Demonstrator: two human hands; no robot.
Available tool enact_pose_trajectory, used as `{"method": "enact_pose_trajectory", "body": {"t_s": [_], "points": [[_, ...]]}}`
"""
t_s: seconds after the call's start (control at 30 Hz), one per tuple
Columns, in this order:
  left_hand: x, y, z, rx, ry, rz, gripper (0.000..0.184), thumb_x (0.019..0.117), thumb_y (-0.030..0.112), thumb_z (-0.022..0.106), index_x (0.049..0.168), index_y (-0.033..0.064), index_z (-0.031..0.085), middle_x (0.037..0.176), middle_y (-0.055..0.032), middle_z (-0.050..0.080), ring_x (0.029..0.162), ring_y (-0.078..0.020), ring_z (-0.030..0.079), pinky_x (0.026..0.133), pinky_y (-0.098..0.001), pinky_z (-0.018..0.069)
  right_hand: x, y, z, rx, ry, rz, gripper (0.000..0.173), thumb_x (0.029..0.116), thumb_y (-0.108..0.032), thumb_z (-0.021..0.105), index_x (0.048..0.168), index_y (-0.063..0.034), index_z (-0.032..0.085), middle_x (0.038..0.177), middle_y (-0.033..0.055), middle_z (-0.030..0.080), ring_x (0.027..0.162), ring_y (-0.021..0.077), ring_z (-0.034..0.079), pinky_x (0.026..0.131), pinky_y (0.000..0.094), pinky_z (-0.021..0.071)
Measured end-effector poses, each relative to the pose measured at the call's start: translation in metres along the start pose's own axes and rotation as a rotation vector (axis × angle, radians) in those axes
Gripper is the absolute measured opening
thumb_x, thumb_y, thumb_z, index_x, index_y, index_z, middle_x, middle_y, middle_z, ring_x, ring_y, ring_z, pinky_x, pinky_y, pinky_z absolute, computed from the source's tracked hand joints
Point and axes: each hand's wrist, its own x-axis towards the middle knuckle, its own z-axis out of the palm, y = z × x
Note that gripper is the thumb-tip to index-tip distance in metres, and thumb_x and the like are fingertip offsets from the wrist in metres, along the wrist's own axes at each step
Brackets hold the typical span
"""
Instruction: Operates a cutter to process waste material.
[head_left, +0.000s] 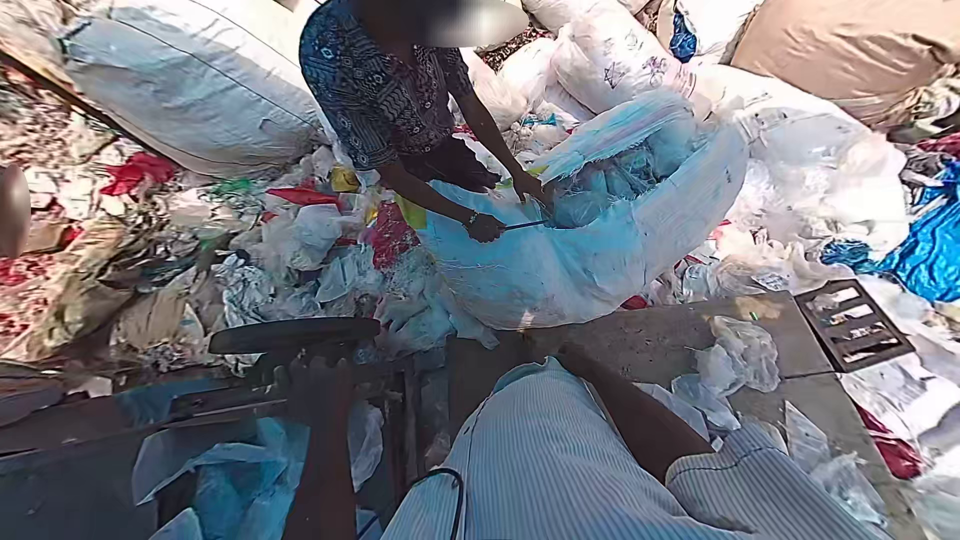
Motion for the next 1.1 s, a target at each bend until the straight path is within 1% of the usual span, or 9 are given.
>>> {"method": "enact_pose_trajectory", "body": {"t_s": [0.03, 0.07, 0.1, 0.17, 0.23, 0.5, 0.7, 1.0, 1.1], "points": [[0.000, -0.001, 0.000, -0.015, -0.013, 0.019, 0.043, 0.1023, 0.038, 0.058, 0.130, 0.0060, 0.066, 0.155, -0.0175, 0.047, 0.152, -0.0386, 0.031, 0.118, -0.0680, 0.0240, 0.012, 0.031, 0.022, 0.084, -0.167, 0.202, 0.044, 0.1074, -0.031, 0.045, 0.110, 0.0058, 0.070, 0.107, 0.0285, 0.069, 0.099, 0.0398, 0.069, 0.082, 0.0503, 0.0569], [0.001, -0.003, 0.000, -0.034, -0.037, 0.029, 0.041, 0.1029, 0.038, 0.058, 0.127, 0.0065, 0.068, 0.149, -0.0172, 0.054, 0.147, -0.0375, 0.038, 0.116, -0.0675, 0.0266, 0.026, 0.043, 0.034, 0.155, -0.307, 0.456, 0.043, 0.1068, -0.034, 0.047, 0.119, 0.0007, 0.069, 0.120, 0.0246, 0.067, 0.114, 0.0382, 0.065, 0.096, 0.0555, 0.0517], [0.001, -0.003, -0.001, -0.047, -0.069, 0.030, 0.041, 0.1035, 0.039, 0.057, 0.126, 0.0072, 0.069, 0.142, -0.0171, 0.059, 0.142, -0.0367, 0.046, 0.114, -0.0660, 0.0309, 0.033, 0.046, 0.040, 0.202, -0.360, 0.612, 0.042, 0.1057, -0.035, 0.049, 0.121, -0.0019, 0.068, 0.125, 0.0224, 0.066, 0.120, 0.0370, 0.063, 0.102, 0.0580, 0.0479], [0.001, -0.004, -0.002, -0.031, -0.116, 0.037, 0.042, 0.1047, 0.041, 0.053, 0.124, 0.0078, 0.069, 0.133, -0.0179, 0.066, 0.132, -0.0367, 0.056, 0.109, -0.0645, 0.0388, 0.033, 0.044, 0.042, 0.232, -0.376, 0.711, 0.042, 0.1051, -0.037, 0.050, 0.121, -0.0024, 0.068, 0.125, 0.0221, 0.067, 0.120, 0.0370, 0.063, 0.101, 0.0590, 0.0474], [0.000, -0.003, -0.003, -0.028, -0.139, 0.029, 0.042, 0.1054, 0.042, 0.052, 0.124, 0.0078, 0.069, 0.131, -0.0182, 0.067, 0.131, -0.0371, 0.057, 0.110, -0.0664, 0.0363, 0.027, 0.042, 0.045, 0.246, -0.375, 0.721, 0.043, 0.1057, -0.037, 0.049, 0.122, -0.0021, 0.067, 0.123, 0.0230, 0.067, 0.116, 0.0371, 0.064, 0.097, 0.0581, 0.0495], [0.002, -0.001, -0.005, 0.002, -0.187, -0.003, 0.042, 0.1049, 0.043, 0.052, 0.124, 0.0100, 0.069, 0.130, -0.0161, 0.068, 0.130, -0.0359, 0.058, 0.110, -0.0682, 0.0345, 0.029, 0.019, 0.039, 0.221, -0.426, 0.694, 0.043, 0.1071, -0.035, 0.046, 0.125, -0.0005, 0.066, 0.128, 0.0242, 0.065, 0.123, 0.0388, 0.061, 0.103, 0.0597, 0.0461], [0.002, -0.001, -0.006, 0.012, -0.200, -0.004, 0.042, 0.1055, 0.043, 0.050, 0.125, 0.0097, 0.069, 0.127, -0.0160, 0.070, 0.126, -0.0350, 0.061, 0.109, -0.0668, 0.0361, 0.041, 0.019, 0.039, 0.224, -0.438, 0.682, 0.042, 0.1073, -0.033, 0.047, 0.126, 0.0005, 0.065, 0.126, 0.0249, 0.065, 0.118, 0.0385, 0.064, 0.099, 0.0580, 0.0484], [0.004, -0.002, -0.006, 0.003, -0.206, -0.029, 0.042, 0.1044, 0.045, 0.051, 0.122, 0.0128, 0.071, 0.121, -0.0149, 0.072, 0.122, -0.0334, 0.064, 0.112, -0.0669, 0.0332, 0.052, 0.029, 0.046, 0.173, -0.431, 0.650, 0.043, 0.1076, -0.035, 0.046, 0.120, -0.0004, 0.068, 0.122, 0.0240, 0.067, 0.117, 0.0383, 0.064, 0.099, 0.0583, 0.0481], [0.004, -0.002, -0.008, 0.031, -0.210, -0.024, 0.042, 0.1048, 0.045, 0.049, 0.123, 0.0135, 0.070, 0.122, -0.0143, 0.072, 0.121, -0.0342, 0.065, 0.105, -0.0670, 0.0403, 0.055, 0.030, 0.045, 0.172, -0.437, 0.649, 0.043, 0.1071, -0.035, 0.046, 0.120, -0.0009, 0.068, 0.121, 0.0238, 0.067, 0.116, 0.0385, 0.064, 0.098, 0.0593, 0.0485]]}}
